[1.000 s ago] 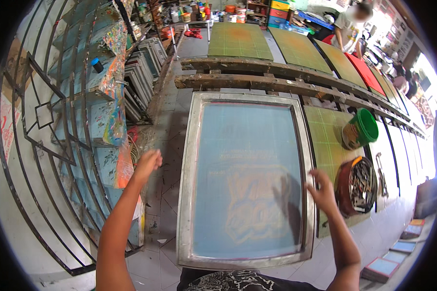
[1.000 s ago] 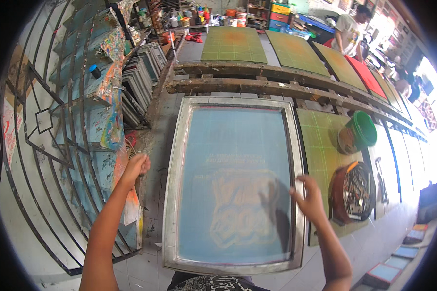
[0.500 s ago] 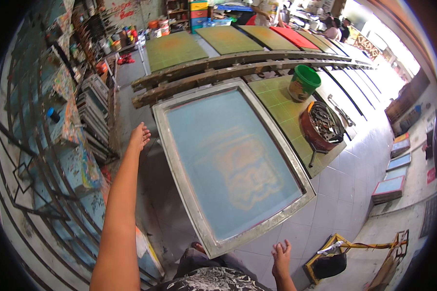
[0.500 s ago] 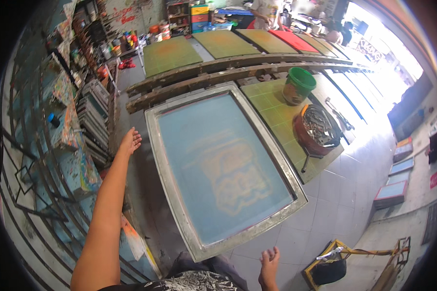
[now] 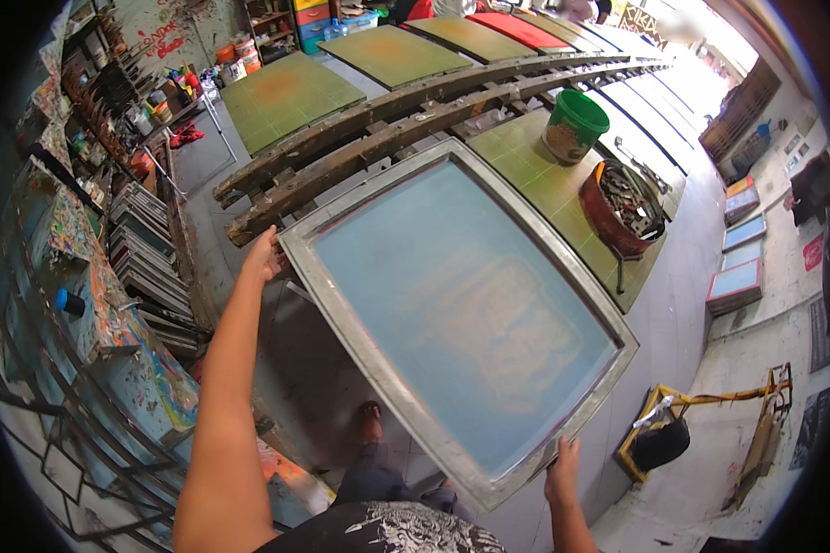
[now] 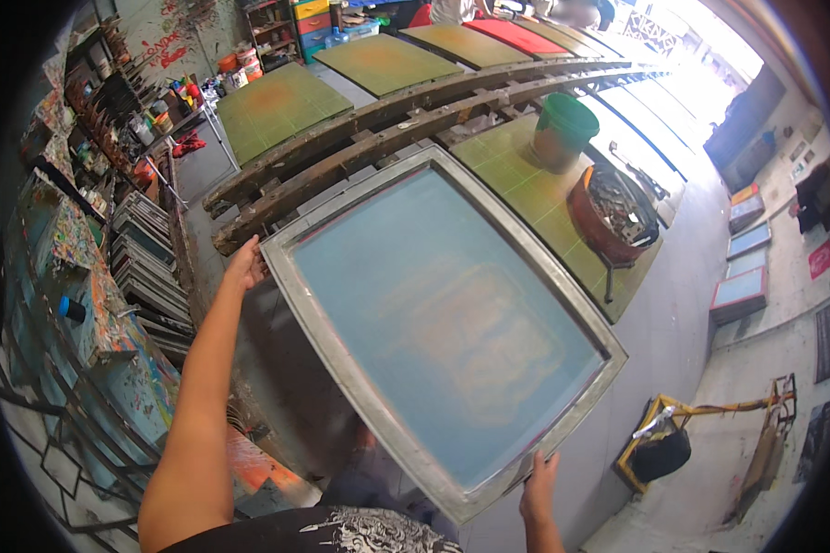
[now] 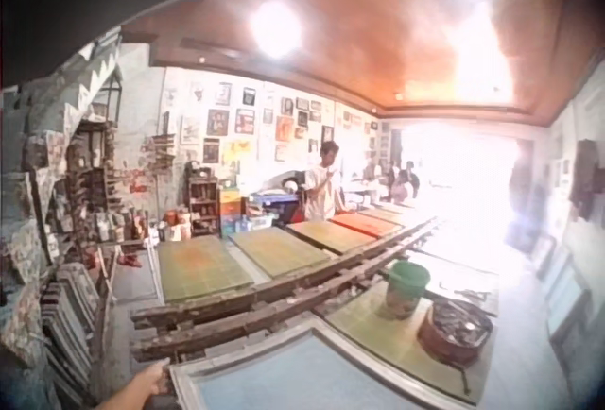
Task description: The person holds a screen printing frame and uses a metal tool to tighten the screws along its edge.
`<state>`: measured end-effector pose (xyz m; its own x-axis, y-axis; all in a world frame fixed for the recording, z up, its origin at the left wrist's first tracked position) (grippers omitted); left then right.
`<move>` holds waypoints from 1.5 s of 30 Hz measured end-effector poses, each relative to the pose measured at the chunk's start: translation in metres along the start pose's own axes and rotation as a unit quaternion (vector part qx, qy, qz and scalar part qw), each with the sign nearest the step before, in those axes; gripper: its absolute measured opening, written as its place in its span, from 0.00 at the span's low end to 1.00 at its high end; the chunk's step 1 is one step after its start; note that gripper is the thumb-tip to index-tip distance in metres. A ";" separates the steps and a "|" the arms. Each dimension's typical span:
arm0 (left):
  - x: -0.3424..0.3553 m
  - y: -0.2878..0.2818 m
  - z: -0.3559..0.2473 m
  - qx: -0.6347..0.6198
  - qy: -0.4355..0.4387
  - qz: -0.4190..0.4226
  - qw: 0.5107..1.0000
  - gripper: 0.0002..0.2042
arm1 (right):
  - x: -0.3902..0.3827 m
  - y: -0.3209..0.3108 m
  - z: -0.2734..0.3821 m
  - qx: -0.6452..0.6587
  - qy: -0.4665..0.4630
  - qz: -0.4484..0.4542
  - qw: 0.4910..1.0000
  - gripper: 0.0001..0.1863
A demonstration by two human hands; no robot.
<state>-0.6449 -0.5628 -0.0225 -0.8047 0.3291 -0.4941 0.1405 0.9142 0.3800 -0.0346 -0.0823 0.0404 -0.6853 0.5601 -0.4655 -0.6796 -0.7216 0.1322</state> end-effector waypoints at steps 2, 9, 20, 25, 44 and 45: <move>0.000 0.003 -0.002 -0.001 -0.013 0.049 0.999 0.18 | -0.003 0.009 0.006 -0.051 -0.029 0.001 0.998 0.33; 0.001 0.026 0.005 -0.050 -0.061 0.063 0.995 0.12 | -0.003 -0.001 -0.012 -0.107 -0.049 -0.127 0.985 0.30; 0.012 0.006 0.003 0.001 -0.122 0.033 0.992 0.12 | -0.008 0.010 -0.005 -0.129 -0.080 -0.152 0.977 0.30; 0.009 0.018 0.005 -0.037 -0.118 0.060 0.990 0.12 | -0.009 0.010 -0.003 -0.133 -0.102 -0.161 0.973 0.30; 0.016 0.006 0.000 -0.022 -0.124 0.101 0.987 0.13 | -0.008 0.011 0.000 -0.173 -0.100 -0.211 0.957 0.29; 0.017 0.002 0.000 -0.033 -0.124 0.120 0.985 0.12 | -0.006 0.012 0.000 -0.169 -0.100 -0.207 0.958 0.30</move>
Point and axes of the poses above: each hand's wrist, its own x-axis towards the middle knuckle, its own y-axis out of the palm, z = x × y, the point moved 9 cm from there along x, towards the middle knuckle, and after that the axes turned 11 degrees about z, right-handed, at the moved point
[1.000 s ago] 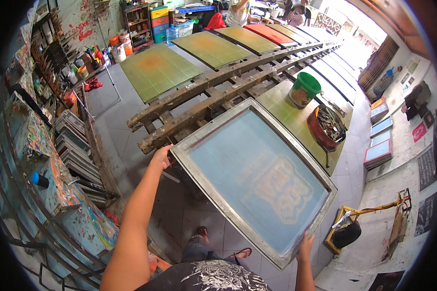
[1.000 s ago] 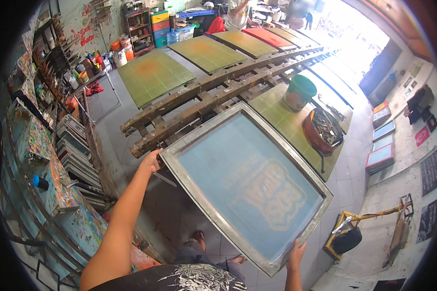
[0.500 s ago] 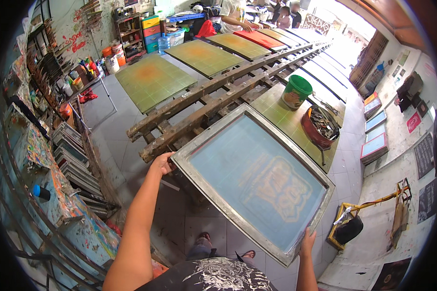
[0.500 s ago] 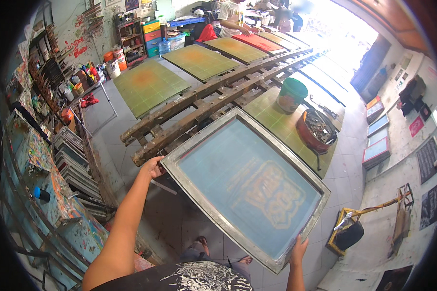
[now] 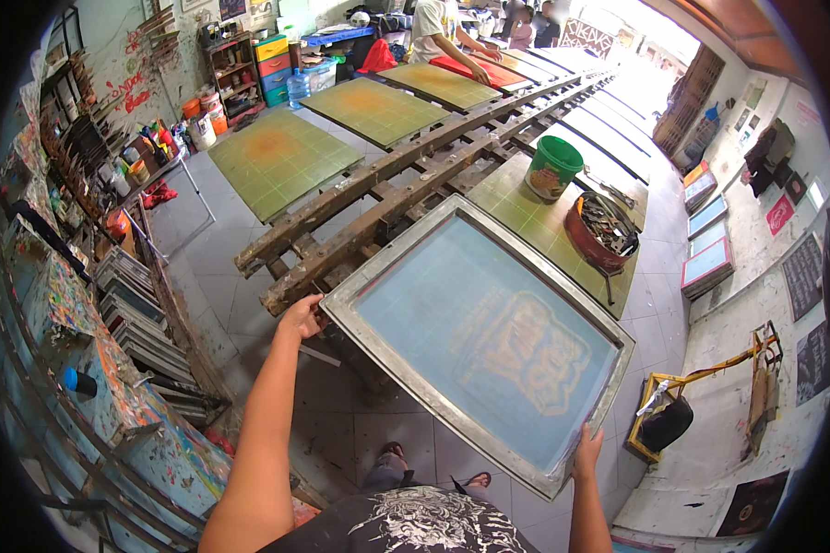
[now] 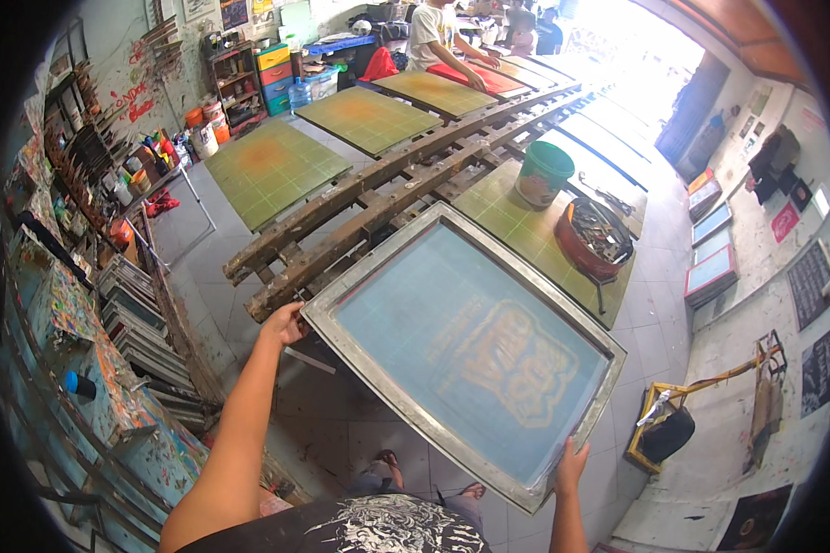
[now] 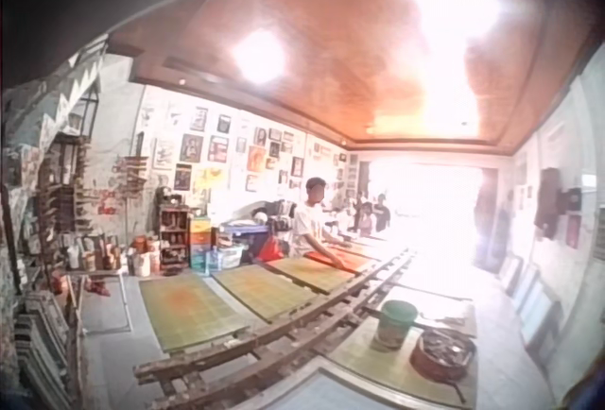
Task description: The person holds a screen printing frame and uses a metal tool to tighten the screws along its edge.
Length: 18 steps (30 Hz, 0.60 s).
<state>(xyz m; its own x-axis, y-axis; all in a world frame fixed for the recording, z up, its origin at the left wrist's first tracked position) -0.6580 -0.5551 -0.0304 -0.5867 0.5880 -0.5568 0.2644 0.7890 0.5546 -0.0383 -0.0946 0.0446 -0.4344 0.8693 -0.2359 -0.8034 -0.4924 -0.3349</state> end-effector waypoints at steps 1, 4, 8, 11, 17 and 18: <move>0.001 -0.003 -0.001 -0.009 0.001 0.020 1.000 0.12 | 0.001 0.002 0.000 0.004 0.000 0.004 1.000 0.30; -0.003 0.008 0.001 -0.005 0.003 -0.010 1.000 0.10 | -0.003 -0.002 0.001 0.007 -0.001 -0.001 1.000 0.30; 0.000 0.008 0.004 -0.017 0.001 0.035 0.999 0.11 | -0.002 0.001 0.002 0.036 -0.006 0.007 0.999 0.29; 0.006 -0.006 0.004 -0.007 0.009 -0.007 1.000 0.13 | -0.002 0.006 0.010 0.014 -0.003 0.011 1.000 0.28; 0.004 0.016 0.007 0.023 -0.010 -0.017 1.000 0.16 | 0.000 -0.006 -0.004 -0.001 -0.022 0.017 1.000 0.28; 0.007 0.005 0.005 0.021 -0.011 -0.008 1.000 0.17 | 0.000 -0.004 -0.002 -0.006 -0.025 0.011 1.000 0.27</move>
Point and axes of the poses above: each hand's wrist, its own x-axis towards the middle knuckle, its own y-axis out of the palm, z = x × y, the point moved 9 cm from there along x, towards the middle knuckle, and after that the axes turned 11 degrees about z, right-handed, at the moved point
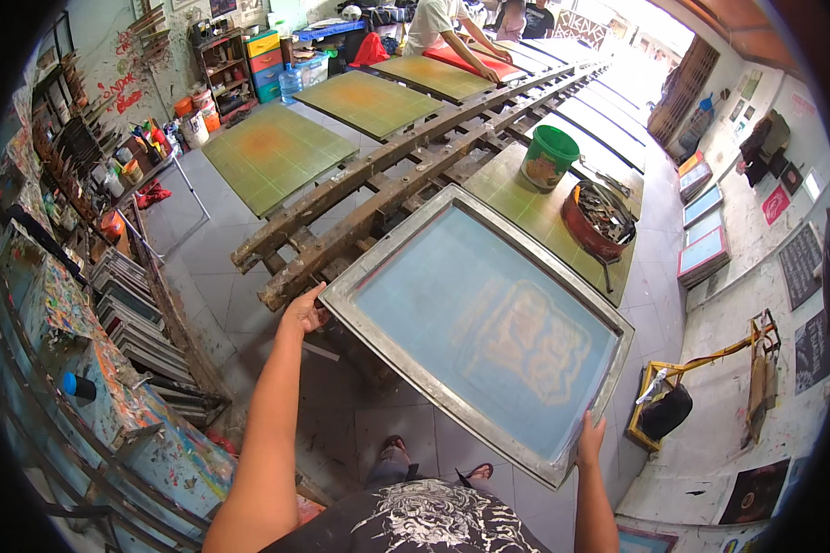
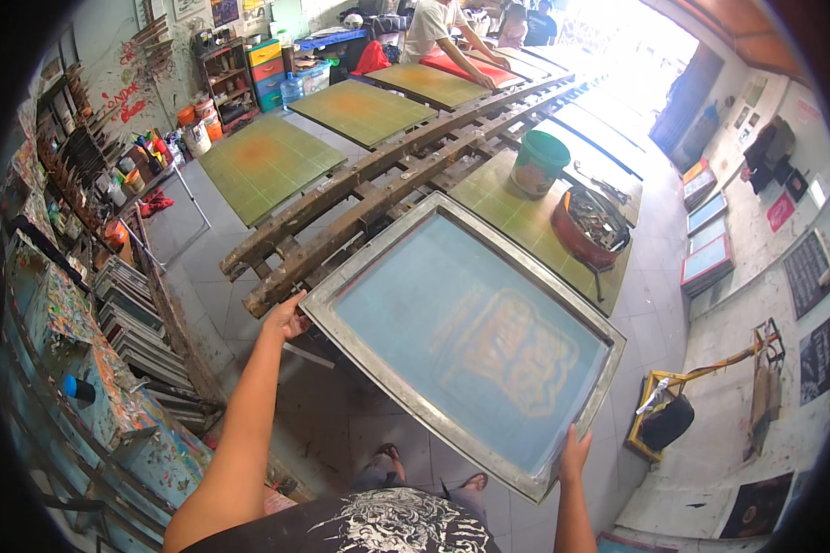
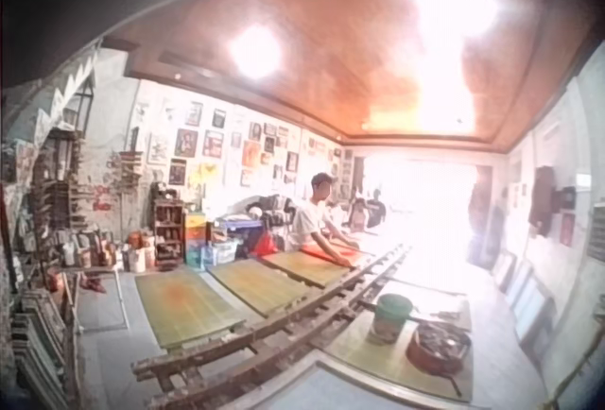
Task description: The person holds a screen printing frame and uses a metal tool to tighten the screws along its edge.
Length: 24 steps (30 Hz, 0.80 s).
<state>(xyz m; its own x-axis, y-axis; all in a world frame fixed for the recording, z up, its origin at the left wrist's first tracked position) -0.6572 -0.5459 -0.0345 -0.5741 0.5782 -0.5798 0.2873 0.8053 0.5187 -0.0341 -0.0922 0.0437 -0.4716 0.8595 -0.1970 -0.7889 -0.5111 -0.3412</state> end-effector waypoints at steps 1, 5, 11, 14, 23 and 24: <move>0.004 -0.009 0.000 -0.001 -0.001 0.009 1.000 0.18 | 0.002 0.002 0.002 -0.006 -0.004 -0.006 1.000 0.25; 0.007 -0.011 -0.008 0.044 0.027 -0.027 0.998 0.18 | 0.003 0.008 0.007 -0.007 -0.012 -0.013 1.000 0.23; -0.010 0.012 -0.017 0.026 0.028 -0.059 0.998 0.14 | 0.000 0.004 0.006 -0.006 -0.008 0.003 1.000 0.23; -0.008 0.008 -0.026 -0.041 0.100 -0.005 0.994 0.13 | -0.002 0.005 0.008 -0.003 -0.012 -0.001 1.000 0.23; 0.007 -0.006 -0.023 -0.036 0.066 -0.073 0.995 0.11 | -0.002 0.005 0.011 -0.004 0.001 -0.017 1.000 0.23; 0.010 -0.006 -0.023 -0.042 0.068 -0.063 0.995 0.11 | 0.000 0.003 0.007 -0.005 -0.001 -0.021 1.000 0.22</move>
Point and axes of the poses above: each hand's wrist, its own x-axis towards the middle knuckle, its own y-axis out of the palm, z = x × y, the point moved 9 cm from there along x, towards the middle knuckle, and after that the axes turned 11 degrees about z, right-handed, at the moved point
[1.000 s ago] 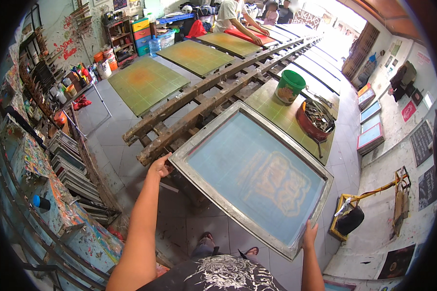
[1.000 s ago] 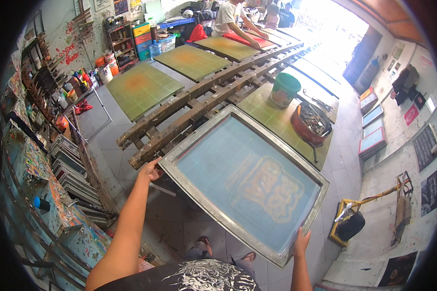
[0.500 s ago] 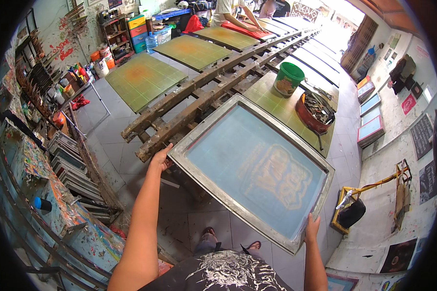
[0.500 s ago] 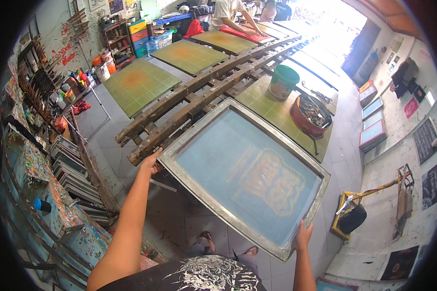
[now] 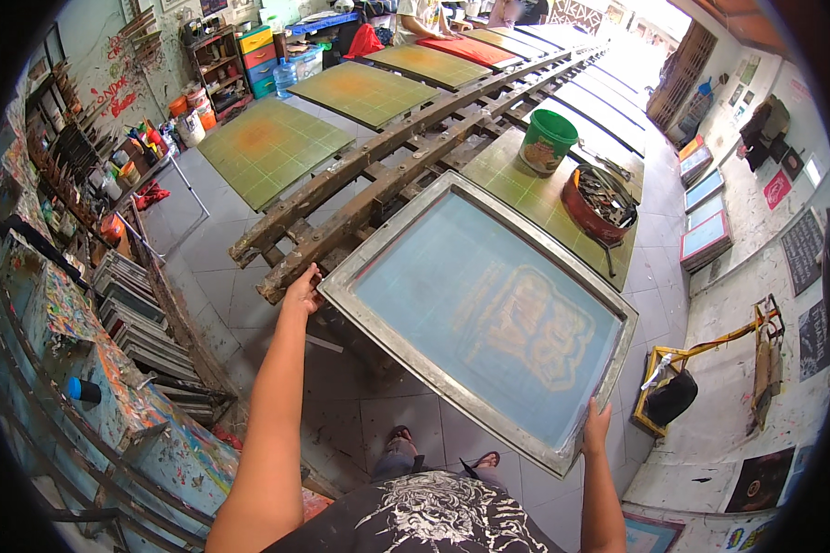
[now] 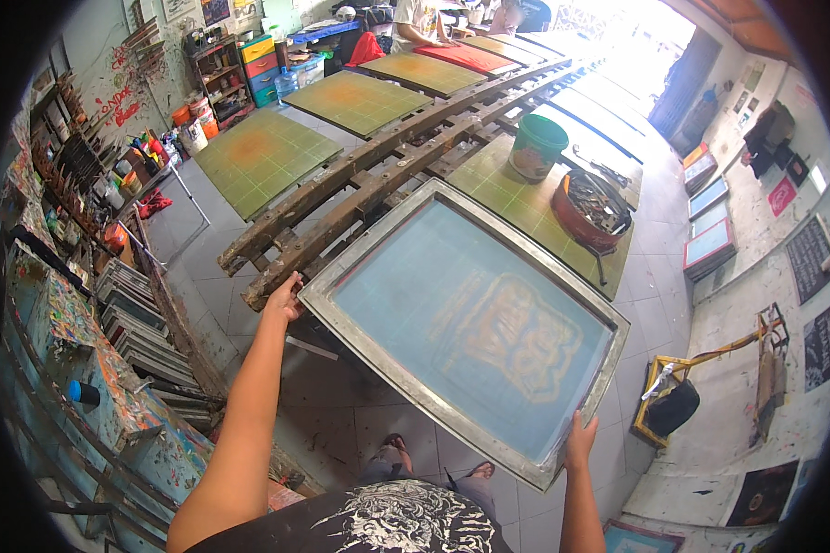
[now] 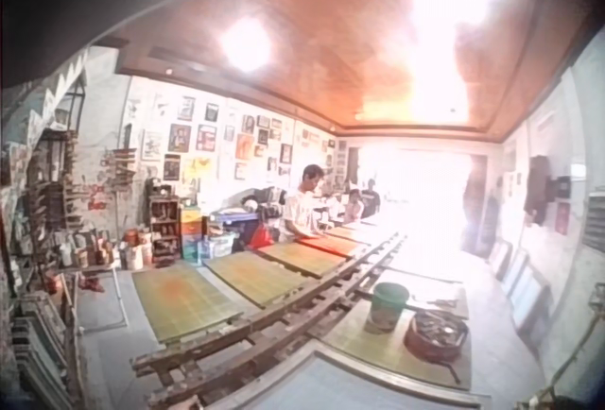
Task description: The person holds a screen printing frame and uses a metal tool to tighten the screws along its edge.
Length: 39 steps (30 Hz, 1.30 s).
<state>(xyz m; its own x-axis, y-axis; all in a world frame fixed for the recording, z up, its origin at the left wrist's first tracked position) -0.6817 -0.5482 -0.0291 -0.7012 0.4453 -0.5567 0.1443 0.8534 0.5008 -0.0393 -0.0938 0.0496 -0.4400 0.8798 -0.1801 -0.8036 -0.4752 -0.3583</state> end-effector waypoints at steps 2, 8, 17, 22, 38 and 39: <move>0.003 0.002 0.001 -0.012 0.001 0.017 1.000 0.11 | 0.002 -0.003 -0.005 -0.002 -0.004 -0.006 1.000 0.22; 0.001 0.013 -0.004 -0.106 0.076 0.099 0.987 0.12 | 0.000 0.003 0.005 0.011 0.012 0.019 1.000 0.20; 0.006 0.010 0.006 -0.122 0.033 0.036 0.991 0.11 | -0.003 0.007 0.011 0.034 0.034 0.035 0.998 0.25; 0.007 0.014 0.004 -0.145 0.062 0.069 0.985 0.10 | -0.001 0.003 0.004 0.034 0.035 0.026 0.998 0.25; -0.019 0.024 0.005 -0.001 0.027 0.154 0.988 0.13 | 0.001 0.007 0.007 0.030 0.030 0.043 0.998 0.25; -0.018 0.014 0.006 0.016 0.025 0.136 0.990 0.13 | 0.001 0.009 0.009 0.032 0.031 0.046 0.998 0.25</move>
<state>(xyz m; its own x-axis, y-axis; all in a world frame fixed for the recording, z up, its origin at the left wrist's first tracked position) -0.6633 -0.5425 -0.0162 -0.6663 0.6469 -0.3709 0.3538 0.7121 0.6064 -0.0510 -0.0975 0.0545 -0.4885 0.8309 -0.2664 -0.7864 -0.5515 -0.2781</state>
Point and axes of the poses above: each hand's wrist, its own x-axis towards the middle knuckle, its own y-axis out of the palm, z = x × y, the point moved 9 cm from there along x, towards the middle knuckle, and after that the axes turned 11 degrees about z, right-handed, at the moved point
